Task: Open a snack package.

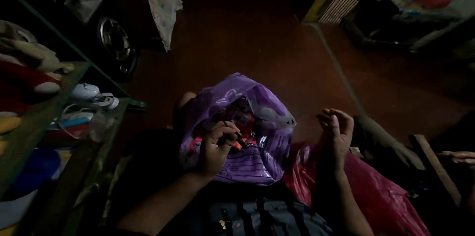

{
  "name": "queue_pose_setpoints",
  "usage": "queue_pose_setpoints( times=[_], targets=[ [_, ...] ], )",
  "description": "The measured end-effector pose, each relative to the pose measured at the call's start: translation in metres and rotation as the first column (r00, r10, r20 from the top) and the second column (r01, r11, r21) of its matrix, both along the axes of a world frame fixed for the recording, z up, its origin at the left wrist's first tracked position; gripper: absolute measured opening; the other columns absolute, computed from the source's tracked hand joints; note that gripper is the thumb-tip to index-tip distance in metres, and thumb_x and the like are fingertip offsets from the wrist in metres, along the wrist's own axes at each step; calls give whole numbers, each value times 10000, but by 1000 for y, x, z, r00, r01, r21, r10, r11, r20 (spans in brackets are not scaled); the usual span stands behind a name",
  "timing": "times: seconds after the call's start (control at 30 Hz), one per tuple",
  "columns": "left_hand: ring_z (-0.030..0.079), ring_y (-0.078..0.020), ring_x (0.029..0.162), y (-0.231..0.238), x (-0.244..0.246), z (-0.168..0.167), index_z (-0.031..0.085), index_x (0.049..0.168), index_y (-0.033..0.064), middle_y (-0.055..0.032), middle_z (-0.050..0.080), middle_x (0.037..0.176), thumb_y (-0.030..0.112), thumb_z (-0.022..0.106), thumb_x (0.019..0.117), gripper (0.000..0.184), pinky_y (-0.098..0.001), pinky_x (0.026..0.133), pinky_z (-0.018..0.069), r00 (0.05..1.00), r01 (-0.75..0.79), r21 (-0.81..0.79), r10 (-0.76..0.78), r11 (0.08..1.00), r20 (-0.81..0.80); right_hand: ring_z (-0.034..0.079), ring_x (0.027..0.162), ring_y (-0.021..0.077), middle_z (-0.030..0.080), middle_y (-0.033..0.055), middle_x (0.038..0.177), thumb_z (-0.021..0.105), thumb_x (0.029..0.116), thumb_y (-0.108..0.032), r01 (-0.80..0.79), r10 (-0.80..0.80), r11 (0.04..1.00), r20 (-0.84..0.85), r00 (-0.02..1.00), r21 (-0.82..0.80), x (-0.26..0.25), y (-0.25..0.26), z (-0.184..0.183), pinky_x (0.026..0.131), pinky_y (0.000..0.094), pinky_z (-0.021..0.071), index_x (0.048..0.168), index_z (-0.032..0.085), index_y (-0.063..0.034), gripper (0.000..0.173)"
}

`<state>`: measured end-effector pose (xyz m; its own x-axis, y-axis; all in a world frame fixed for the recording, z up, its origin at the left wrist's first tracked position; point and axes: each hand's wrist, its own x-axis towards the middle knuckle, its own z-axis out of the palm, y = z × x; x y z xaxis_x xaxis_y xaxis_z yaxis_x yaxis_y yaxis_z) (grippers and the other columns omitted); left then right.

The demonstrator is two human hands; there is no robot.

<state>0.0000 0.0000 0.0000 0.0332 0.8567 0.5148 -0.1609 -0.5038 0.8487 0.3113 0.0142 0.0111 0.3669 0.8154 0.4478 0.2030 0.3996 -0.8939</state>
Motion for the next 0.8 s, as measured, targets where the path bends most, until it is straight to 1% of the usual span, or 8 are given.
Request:
queue_pose_setpoints(
  times=[0.07, 0.1, 0.13, 0.23, 0.3, 0.43, 0.7, 0.8],
  targets=[
    [639, -28, 1030, -1, 2, -1, 710, 979, 100, 37, 681, 1095, 234, 613, 1030, 172, -206, 881, 555, 1000, 12, 23, -12, 1000, -18, 663, 1075, 95, 681, -88, 1183, 575, 1035, -273, -208, 190, 972, 153, 970, 106, -30, -7, 26, 959, 328, 558, 1235, 611, -206, 214],
    [642, -35, 1035, -1, 3, -1, 709, 977, 94, 28, 682, 1096, 243, 615, 1030, 184, -211, 886, 557, 999, 19, 36, -17, 999, -31, 666, 1074, 87, 689, -95, 1187, 567, 1039, -305, -342, 322, 937, 208, 924, 72, -47, -8, 30, 949, 318, 565, 1244, 626, -236, 224],
    [644, -35, 1035, -1, 3, 0, 707, 975, 90, 23, 684, 1097, 247, 616, 1029, 189, -211, 885, 559, 999, 22, 46, -20, 999, -43, 664, 1080, 75, 688, -87, 1200, 542, 1048, -330, -481, 468, 877, 231, 853, 3, -64, -8, 30, 943, 305, 566, 1256, 627, -221, 250],
    [646, -35, 1023, -1, 3, 0, 711, 974, 93, 22, 688, 1095, 268, 618, 1029, 206, -210, 877, 559, 998, 10, 46, -8, 999, -54, 651, 1025, 62, 670, 28, 1145, 511, 1063, -217, -717, 730, 683, 163, 663, -144, -109, -1, 9, 903, 280, 566, 1235, 587, 9, 294],
    [643, -35, 1029, -2, 1, -2, 711, 970, 91, 24, 689, 1081, 260, 620, 1027, 200, -214, 889, 555, 998, -10, 39, 12, 999, -61, 643, 967, 27, 671, 59, 1071, 555, 1020, -93, -722, 739, 673, 181, 649, -161, -127, -3, -4, 876, 225, 558, 1167, 594, 74, 226],
    [641, -30, 1006, -2, -4, -6, 710, 961, 67, 16, 693, 1044, 235, 622, 1024, 199, -220, 878, 552, 997, -2, -22, 1, 1000, -78, 644, 1035, 61, 668, 95, 1101, 655, 957, -55, -696, 684, 715, 272, 677, -63, -132, -4, -18, 931, 235, 551, 1102, 630, 45, 178],
    [654, -47, 1015, -4, 1, -5, 714, 958, 68, 15, 698, 1036, 219, 627, 1020, 185, -243, 892, 563, 997, 39, -121, -46, 992, -54, 655, 1069, 75, 665, 63, 1167, 774, 863, -82, -769, 789, 612, 86, 608, -185, -132, -8, -21, 969, 296, 559, 1261, 524, 39, 486],
    [653, -72, 1057, -6, 1, -4, 708, 962, 60, -26, 682, 1154, 200, 644, 1007, 161, -250, 885, 573, 998, 15, -146, -24, 989, -62, 670, 1038, 89, 663, 77, 1193, 785, 864, -117, -747, 772, 623, 32, 634, -233, -133, -8, -21, 944, 302, 571, 1317, 490, 23, 559]
  ],
)
